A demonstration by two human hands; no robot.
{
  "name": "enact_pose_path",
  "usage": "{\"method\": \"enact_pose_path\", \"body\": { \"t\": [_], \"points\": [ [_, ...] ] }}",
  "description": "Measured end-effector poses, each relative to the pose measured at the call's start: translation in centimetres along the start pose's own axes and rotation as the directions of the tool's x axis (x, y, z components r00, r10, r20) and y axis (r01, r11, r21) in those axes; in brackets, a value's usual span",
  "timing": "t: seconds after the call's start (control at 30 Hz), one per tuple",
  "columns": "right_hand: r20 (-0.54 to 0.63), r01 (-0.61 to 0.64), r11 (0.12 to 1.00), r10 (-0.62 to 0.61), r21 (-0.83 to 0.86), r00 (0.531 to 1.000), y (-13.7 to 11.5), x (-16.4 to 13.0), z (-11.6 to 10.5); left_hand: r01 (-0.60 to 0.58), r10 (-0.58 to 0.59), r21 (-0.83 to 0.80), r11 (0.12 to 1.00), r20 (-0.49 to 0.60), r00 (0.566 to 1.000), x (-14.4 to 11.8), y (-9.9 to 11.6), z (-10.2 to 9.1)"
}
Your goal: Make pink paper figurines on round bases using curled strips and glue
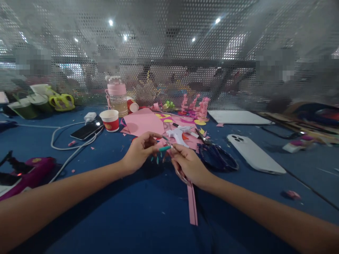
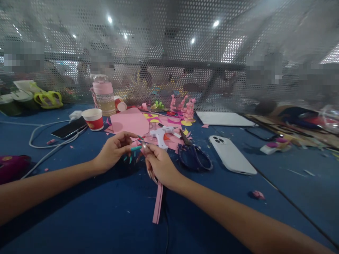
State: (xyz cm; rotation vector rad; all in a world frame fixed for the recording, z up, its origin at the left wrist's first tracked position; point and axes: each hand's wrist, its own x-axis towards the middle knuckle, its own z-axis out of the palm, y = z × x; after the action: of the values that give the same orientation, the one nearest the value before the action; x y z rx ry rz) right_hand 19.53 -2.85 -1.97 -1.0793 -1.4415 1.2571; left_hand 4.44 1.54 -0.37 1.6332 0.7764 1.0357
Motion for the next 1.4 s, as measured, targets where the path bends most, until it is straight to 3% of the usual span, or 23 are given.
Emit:
{"method": "enact_pose_path", "body": {
  "t": [0.3, 0.47, 0.6, 1.07, 1.23, 1.4],
  "points": [
    [-0.039, -0.028, 0.996, 0.032, 0.085, 0.999, 0.05, -0.03, 0.02, -0.133, 0.137, 0.111, 0.985, -0.031, 0.990, -0.06, -0.51, -0.36],
    [-0.120, 0.016, 0.992, -0.001, 0.123, 0.993, -0.09, 0.02, 0.01, -0.045, 0.061, 0.207, 0.977, -0.067, 0.996, -0.36, -0.40, -0.31],
    [-0.108, 0.034, 0.995, -0.024, 0.089, 0.994, -0.24, -0.01, 0.15, -0.016, 0.034, 0.335, 0.942, -0.049, 0.998, -0.44, -0.25, -0.17],
    [-0.118, 0.070, 0.992, -0.082, -0.101, 0.990, -0.61, -0.64, -0.04, -0.077, 0.089, 0.389, 0.918, -0.014, 0.996, -0.45, -0.13, -0.09],
    [-0.155, 0.046, 0.997, -0.056, -0.063, 0.986, -0.35, -0.51, -0.02, -0.057, 0.056, 0.369, 0.928, 0.014, 0.998, -0.42, -0.22, -0.01],
    [-0.182, 0.087, 0.989, -0.108, -0.118, 0.977, -0.51, -0.50, -0.08, -0.051, 0.036, 0.368, 0.928, 0.049, 0.998, -0.41, -0.30, -0.11]
  ]
}}
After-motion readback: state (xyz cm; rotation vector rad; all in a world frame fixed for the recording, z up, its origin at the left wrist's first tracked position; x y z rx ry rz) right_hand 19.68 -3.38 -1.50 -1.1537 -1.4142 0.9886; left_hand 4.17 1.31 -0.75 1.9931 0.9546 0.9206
